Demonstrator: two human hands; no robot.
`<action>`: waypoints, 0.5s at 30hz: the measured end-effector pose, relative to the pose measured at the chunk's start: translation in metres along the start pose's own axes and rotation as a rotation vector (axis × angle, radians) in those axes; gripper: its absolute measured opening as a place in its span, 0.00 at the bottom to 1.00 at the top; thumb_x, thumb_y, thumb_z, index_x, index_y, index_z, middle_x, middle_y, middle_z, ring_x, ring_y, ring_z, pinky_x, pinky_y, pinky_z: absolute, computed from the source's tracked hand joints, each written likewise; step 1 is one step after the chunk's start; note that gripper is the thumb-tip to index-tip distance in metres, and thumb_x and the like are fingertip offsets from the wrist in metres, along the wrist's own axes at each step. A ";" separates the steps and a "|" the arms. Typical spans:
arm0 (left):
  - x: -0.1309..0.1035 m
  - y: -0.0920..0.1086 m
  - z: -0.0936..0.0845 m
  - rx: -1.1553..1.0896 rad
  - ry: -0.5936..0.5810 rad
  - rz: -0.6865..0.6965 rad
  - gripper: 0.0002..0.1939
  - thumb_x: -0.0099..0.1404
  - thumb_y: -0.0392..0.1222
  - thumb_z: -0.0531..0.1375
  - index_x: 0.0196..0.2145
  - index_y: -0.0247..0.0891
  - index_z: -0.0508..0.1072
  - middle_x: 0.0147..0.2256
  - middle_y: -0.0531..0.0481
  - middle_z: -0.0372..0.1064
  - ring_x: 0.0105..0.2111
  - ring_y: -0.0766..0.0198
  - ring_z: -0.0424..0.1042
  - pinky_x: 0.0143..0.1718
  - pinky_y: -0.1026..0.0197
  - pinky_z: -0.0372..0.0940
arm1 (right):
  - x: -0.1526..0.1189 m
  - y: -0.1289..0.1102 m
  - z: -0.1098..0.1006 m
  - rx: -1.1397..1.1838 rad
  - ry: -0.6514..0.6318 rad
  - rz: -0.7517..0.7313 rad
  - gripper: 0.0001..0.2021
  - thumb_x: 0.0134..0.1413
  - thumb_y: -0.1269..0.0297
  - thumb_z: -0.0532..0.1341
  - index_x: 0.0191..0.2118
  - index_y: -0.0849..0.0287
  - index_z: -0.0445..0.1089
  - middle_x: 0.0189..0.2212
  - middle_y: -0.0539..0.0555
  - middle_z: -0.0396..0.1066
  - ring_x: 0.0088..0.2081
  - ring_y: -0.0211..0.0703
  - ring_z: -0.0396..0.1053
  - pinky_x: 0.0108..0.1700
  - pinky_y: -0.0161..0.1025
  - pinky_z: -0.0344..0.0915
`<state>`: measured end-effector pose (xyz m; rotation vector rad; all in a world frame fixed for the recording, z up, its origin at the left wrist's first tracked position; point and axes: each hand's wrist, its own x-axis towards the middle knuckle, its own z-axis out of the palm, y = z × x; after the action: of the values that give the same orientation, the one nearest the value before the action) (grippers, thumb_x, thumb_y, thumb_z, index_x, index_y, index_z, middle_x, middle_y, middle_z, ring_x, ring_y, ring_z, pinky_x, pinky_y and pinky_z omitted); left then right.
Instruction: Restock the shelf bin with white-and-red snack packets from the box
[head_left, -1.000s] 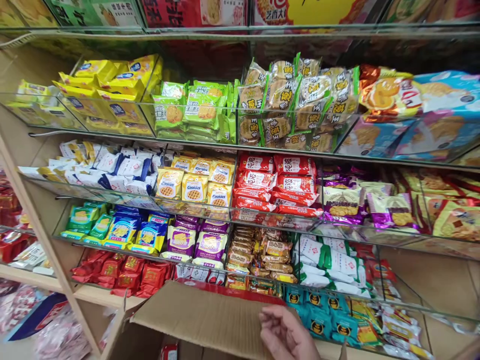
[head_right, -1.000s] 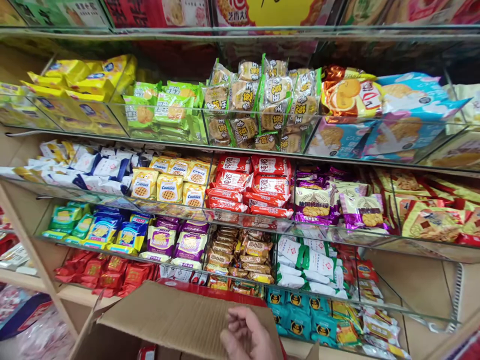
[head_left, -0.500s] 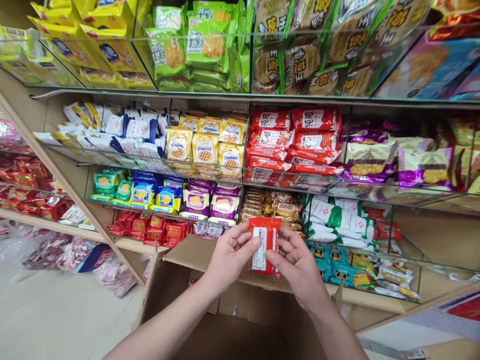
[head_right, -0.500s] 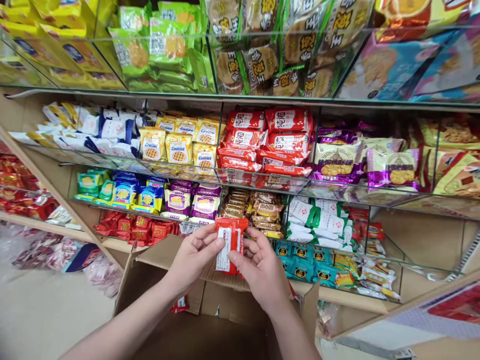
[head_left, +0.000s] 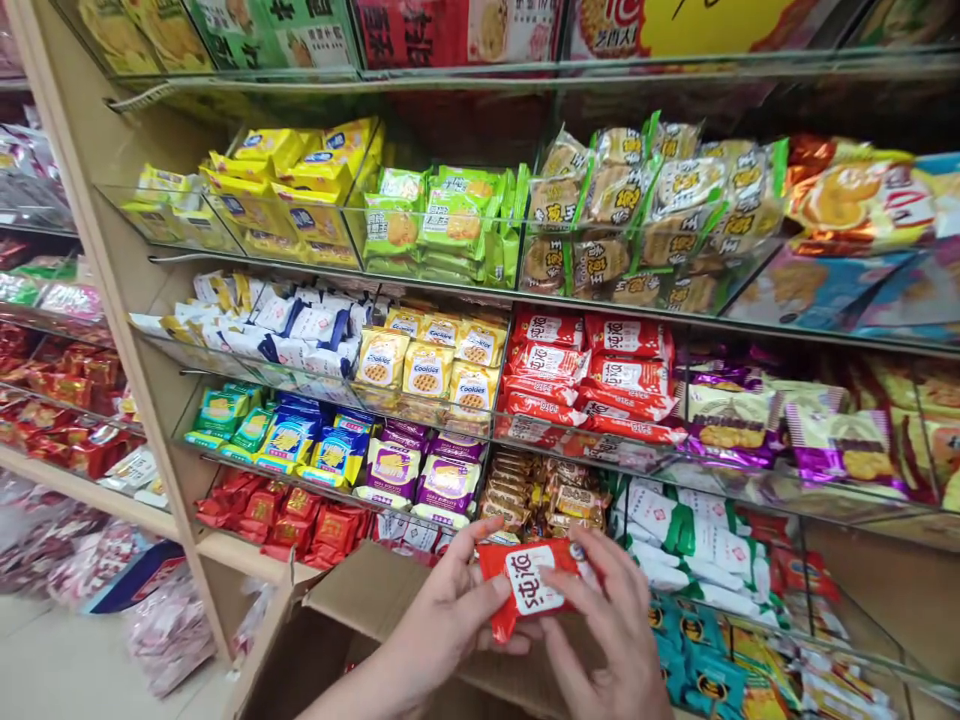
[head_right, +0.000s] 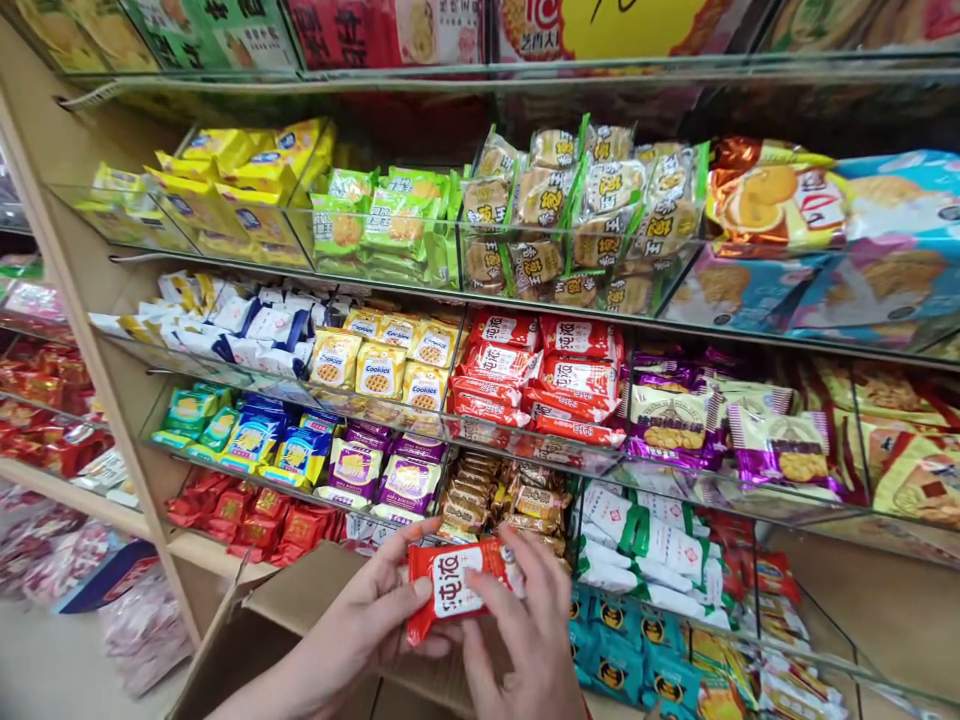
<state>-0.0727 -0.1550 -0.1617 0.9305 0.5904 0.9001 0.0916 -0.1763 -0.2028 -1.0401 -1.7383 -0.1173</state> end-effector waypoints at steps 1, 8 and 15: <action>0.001 0.003 0.001 0.015 -0.033 0.038 0.29 0.54 0.43 0.60 0.51 0.43 0.53 0.33 0.48 0.69 0.25 0.67 0.70 0.29 0.62 0.64 | 0.003 -0.003 -0.002 0.087 0.021 0.071 0.21 0.46 0.71 0.58 0.48 0.50 0.63 0.57 0.55 0.49 0.56 0.56 0.49 0.52 0.55 0.54; 0.014 0.018 0.004 0.132 -0.092 0.190 0.34 0.54 0.40 0.61 0.55 0.41 0.48 0.32 0.48 0.70 0.29 0.65 0.69 0.29 0.63 0.66 | 0.020 -0.010 -0.006 0.658 0.160 0.593 0.16 0.49 0.65 0.59 0.46 0.57 0.62 0.44 0.58 0.67 0.42 0.44 0.68 0.41 0.39 0.67; 0.022 0.012 -0.001 0.138 -0.041 0.249 0.28 0.57 0.42 0.58 0.53 0.42 0.52 0.30 0.51 0.68 0.24 0.70 0.67 0.24 0.68 0.65 | 0.026 -0.005 -0.001 0.746 0.211 0.539 0.18 0.47 0.68 0.61 0.46 0.54 0.59 0.45 0.55 0.64 0.42 0.41 0.67 0.42 0.37 0.67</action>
<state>-0.0663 -0.1320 -0.1529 1.1623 0.5131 1.0700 0.0873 -0.1651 -0.1788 -0.8459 -1.1054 0.6882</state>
